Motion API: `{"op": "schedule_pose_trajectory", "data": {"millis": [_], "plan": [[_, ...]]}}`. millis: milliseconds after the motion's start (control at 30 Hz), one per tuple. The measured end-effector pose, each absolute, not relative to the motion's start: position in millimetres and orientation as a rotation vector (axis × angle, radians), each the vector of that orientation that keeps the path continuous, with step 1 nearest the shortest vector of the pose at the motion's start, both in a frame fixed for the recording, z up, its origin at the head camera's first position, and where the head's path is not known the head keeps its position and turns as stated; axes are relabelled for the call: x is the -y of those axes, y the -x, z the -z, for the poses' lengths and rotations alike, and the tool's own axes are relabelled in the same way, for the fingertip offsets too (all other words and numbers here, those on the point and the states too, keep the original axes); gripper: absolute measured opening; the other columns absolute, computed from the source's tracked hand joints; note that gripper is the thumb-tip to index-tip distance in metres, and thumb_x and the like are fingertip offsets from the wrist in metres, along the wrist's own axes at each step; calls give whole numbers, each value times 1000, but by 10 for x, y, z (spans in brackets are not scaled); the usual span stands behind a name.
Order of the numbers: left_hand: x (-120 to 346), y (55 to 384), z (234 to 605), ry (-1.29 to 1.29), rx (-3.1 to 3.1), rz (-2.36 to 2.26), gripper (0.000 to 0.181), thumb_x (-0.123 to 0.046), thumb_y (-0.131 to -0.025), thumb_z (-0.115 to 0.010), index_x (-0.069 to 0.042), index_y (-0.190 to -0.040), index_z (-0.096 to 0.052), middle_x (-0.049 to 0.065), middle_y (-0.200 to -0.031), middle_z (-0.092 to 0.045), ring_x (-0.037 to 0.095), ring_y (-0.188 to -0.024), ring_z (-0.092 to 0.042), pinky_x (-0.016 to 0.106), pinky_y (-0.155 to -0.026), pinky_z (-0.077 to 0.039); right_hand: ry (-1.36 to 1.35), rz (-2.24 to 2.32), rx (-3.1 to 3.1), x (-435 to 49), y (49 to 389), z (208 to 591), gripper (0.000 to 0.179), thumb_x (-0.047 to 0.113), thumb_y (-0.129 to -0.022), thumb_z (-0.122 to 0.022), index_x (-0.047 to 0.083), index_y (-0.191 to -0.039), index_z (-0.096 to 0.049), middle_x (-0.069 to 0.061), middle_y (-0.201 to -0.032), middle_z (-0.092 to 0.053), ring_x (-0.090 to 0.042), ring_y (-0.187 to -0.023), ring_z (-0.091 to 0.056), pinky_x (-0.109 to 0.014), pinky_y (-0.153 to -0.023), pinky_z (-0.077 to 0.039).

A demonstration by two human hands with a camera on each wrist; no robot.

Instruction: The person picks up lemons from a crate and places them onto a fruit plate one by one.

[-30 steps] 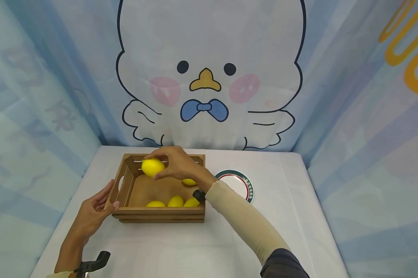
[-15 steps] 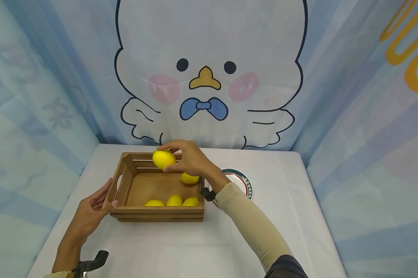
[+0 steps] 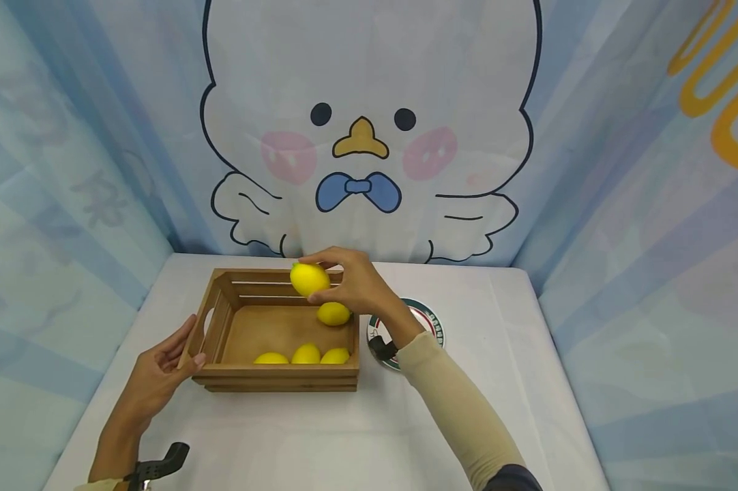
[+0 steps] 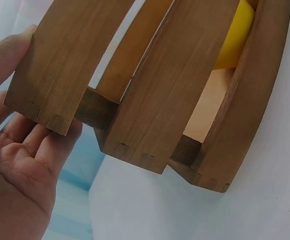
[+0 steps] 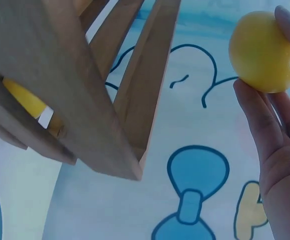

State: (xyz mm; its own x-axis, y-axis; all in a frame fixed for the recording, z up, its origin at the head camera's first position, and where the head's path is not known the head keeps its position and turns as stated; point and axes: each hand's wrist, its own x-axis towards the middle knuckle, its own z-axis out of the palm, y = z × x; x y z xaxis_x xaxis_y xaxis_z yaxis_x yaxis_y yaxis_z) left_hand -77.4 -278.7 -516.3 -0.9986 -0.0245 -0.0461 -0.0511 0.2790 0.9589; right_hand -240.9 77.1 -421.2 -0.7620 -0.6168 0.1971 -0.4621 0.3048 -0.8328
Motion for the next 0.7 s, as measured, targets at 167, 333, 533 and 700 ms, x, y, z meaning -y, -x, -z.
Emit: {"op": "schedule_pose_trajectory", "data": {"millis": [167,333,533,700], "plan": [[2790,777,5157,77,-2495,-1864,80,-17,-104,-71,-14,-169,-26,16,-174,-27,48,-155,-34,1,-98,-44,968,1498,-2424,-903,2414,4227,59,16,-83,-93,25,-138,-72,4,-138,-69,-22,-122,-66,-39,-102,-62],[2788,775,5155,84,-2496,-1855,80,-19,-104,-71,-15,-169,-25,16,-174,-27,48,-155,-34,1,-98,-44,914,1497,-2482,-1065,2431,4260,60,19,-83,-93,28,-138,-71,5,-141,-68,-23,-123,-66,-41,-103,-62],[2798,775,5159,76,-2497,-1854,79,-17,-104,-70,-15,-169,-26,17,-174,-26,45,-155,-33,2,-100,-44,834,1533,-2497,-1233,2451,4332,61,17,-83,-93,29,-139,-71,5,-141,-68,-24,-124,-64,-43,-106,-61],[2792,773,5164,87,-2520,-1813,79,-21,-105,-70,-14,-170,-24,17,-175,-25,46,-155,-34,1,-100,-44,771,1558,-2517,-1336,2450,4384,60,18,-83,-94,29,-138,-71,4,-140,-68,-24,-122,-64,-46,-106,-60]]}}
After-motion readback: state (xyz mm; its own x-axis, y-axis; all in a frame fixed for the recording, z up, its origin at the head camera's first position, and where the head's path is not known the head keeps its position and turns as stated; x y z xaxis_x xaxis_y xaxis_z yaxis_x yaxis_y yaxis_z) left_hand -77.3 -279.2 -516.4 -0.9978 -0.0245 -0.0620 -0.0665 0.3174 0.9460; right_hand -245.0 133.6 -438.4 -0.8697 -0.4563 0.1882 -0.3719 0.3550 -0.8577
